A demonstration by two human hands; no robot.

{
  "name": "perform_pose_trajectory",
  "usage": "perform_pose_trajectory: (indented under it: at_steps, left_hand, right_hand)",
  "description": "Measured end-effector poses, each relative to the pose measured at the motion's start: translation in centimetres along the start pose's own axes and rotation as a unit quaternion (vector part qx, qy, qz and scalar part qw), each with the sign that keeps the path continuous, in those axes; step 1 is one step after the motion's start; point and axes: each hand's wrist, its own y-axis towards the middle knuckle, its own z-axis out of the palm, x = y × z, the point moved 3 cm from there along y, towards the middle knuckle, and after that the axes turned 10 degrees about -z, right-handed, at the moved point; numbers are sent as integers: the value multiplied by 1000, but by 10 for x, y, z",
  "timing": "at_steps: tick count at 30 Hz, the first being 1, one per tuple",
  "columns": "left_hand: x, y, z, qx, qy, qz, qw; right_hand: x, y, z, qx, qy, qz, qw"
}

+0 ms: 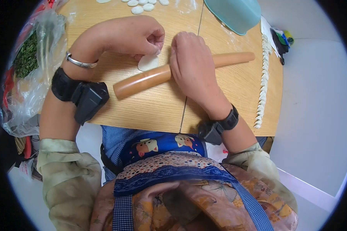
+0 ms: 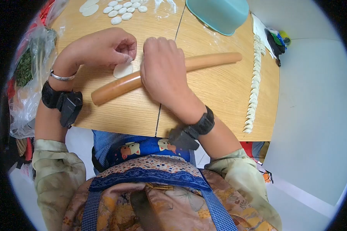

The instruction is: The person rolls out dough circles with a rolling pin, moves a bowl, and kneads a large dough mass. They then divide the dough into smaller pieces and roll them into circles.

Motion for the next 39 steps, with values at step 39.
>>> perform_pose_trajectory:
  at_steps: [39]
  left_hand:
    - [2, 0, -4, 21, -12, 0, 1000]
  right_hand:
    - [-16, 45, 16, 52, 7, 65, 997]
